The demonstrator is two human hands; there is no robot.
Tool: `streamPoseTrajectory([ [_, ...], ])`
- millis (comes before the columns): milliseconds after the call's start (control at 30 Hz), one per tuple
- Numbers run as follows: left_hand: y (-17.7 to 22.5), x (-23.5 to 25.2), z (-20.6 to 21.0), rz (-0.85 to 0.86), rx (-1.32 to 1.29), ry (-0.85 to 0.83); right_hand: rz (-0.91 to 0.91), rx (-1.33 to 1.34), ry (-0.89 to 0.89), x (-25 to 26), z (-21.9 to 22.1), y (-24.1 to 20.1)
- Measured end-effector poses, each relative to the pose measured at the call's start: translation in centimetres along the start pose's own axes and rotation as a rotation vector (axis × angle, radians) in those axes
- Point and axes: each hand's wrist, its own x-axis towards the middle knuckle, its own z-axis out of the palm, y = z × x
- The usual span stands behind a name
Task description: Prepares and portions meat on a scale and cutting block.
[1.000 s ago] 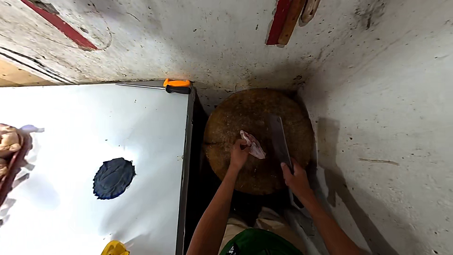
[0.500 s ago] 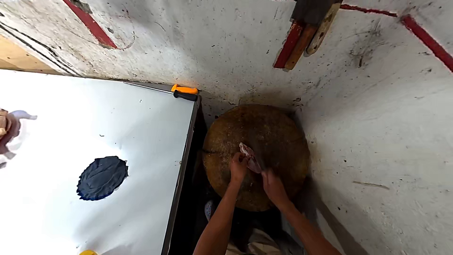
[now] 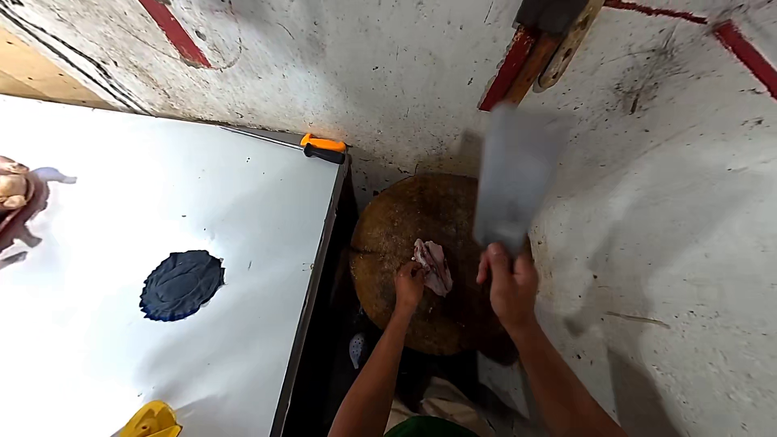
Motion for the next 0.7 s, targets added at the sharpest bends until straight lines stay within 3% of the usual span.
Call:
streamPoseTrajectory([
  [100,0.0,0.2,0.3,0.011,-0.012,0.014,-0.369,0.369,0.155,3.7,0.6,-6.1],
  [167,-0.1,0.3,0.6,0.009,-0.004,0.025,-0.434,0.46,0.193,3.1,1.7,-5.6],
  [233,-0.3,0.2,0.6,-0.006,0.008,0.046,-0.223,0.186,0.104,-2.2,2.4,1.5],
  [267,-0.3,0.1,0.5,-0.02,0.013,0.056,-0.013,-0.118,-0.046,-5.8,2.2,6.0],
  [333,-0.4,-0.3,0.3,-0.076,0.033,0.073,0.542,-0.591,-0.51,-9.6,1.5,11.6],
  [400,-0.5,-0.7,0.0,-0.126,0.039,0.087,0.814,-0.733,-0.724,-9.4,1.9,13.6],
  [567,-0.6,-1.6,0.6,-0.25,-0.148,0.1,0.897,-0.514,-0.687,-8.9,-0.1,15.3],
  [700,-1.5,-0.8,0.4,-0.25,-0.059,0.107,0.931,-0.354,-0.542,-10.2,-1.5,15.4],
])
